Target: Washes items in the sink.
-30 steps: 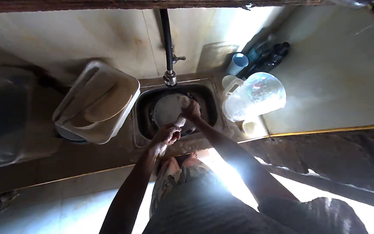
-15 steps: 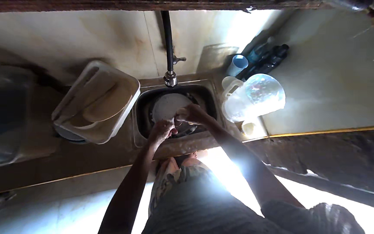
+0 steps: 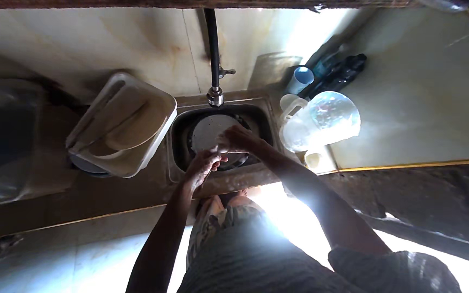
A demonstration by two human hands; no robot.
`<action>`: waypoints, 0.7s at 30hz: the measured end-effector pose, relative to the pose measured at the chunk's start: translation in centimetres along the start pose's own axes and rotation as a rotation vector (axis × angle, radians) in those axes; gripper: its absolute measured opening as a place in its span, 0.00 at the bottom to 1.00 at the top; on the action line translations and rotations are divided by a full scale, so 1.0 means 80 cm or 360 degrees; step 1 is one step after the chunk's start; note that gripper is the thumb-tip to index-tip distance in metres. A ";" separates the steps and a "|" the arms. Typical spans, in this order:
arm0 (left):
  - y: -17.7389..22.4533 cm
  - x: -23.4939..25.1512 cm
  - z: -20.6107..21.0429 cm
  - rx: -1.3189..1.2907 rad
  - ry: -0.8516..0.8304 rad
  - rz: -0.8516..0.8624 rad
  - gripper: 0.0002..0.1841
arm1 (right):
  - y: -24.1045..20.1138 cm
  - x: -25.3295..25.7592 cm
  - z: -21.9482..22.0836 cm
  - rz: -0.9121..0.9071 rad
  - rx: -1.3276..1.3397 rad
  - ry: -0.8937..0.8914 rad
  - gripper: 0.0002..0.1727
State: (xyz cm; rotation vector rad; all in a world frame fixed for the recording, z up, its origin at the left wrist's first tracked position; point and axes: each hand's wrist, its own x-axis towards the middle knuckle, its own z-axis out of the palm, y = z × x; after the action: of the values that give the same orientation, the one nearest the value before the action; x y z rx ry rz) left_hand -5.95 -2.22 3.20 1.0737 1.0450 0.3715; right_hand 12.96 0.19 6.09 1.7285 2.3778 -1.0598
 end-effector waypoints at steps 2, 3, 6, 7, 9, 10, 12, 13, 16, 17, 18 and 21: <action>-0.002 0.002 -0.005 -0.0042 0.0010 0.0021 0.10 | 0.003 0.006 0.007 -0.0111 -0.0032 0.0077 0.19; -0.002 0.002 -0.006 -0.0065 0.0007 0.0024 0.11 | 0.000 0.006 0.006 -0.0112 -0.0036 0.0080 0.18; -0.001 0.002 -0.008 -0.0105 0.0023 -0.0016 0.09 | -0.012 0.001 -0.002 -0.0030 -0.0037 -0.0054 0.19; -0.002 0.002 -0.008 -0.0102 0.0039 -0.0032 0.09 | -0.013 0.000 -0.002 -0.0007 -0.0026 -0.0086 0.20; -0.002 0.002 -0.004 -0.0103 0.0068 -0.0030 0.09 | -0.008 0.000 0.001 -0.0040 0.0010 -0.0058 0.21; -0.002 0.002 -0.003 -0.0104 0.0082 -0.0024 0.09 | -0.006 0.001 0.001 -0.0073 0.0019 -0.0029 0.21; -0.001 0.003 0.000 -0.0145 0.0096 -0.0030 0.08 | -0.002 0.002 0.005 -0.0095 -0.0010 0.0017 0.20; 0.000 0.003 0.001 -0.0140 0.0079 -0.0030 0.08 | 0.000 0.003 0.007 -0.0090 -0.0034 0.0028 0.20; 0.000 0.005 -0.003 -0.0103 -0.0023 0.0001 0.10 | 0.004 0.002 0.006 -0.0085 -0.0021 -0.0037 0.22; -0.001 0.005 -0.005 -0.0072 -0.0047 0.0002 0.10 | 0.003 0.001 0.006 -0.0112 -0.0007 -0.0047 0.22; -0.001 0.004 -0.005 -0.0051 -0.0069 -0.0001 0.11 | 0.003 0.000 0.005 -0.0114 0.0013 -0.0037 0.21; 0.002 0.006 -0.003 -0.0182 -0.0010 -0.0103 0.11 | 0.004 -0.002 0.003 0.0102 0.0141 0.0092 0.21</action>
State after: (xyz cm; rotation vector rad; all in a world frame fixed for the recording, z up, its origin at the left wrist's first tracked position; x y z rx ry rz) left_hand -5.90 -1.66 3.06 0.9364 1.0383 0.3709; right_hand 13.21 -0.01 5.84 1.8750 2.3244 -1.1384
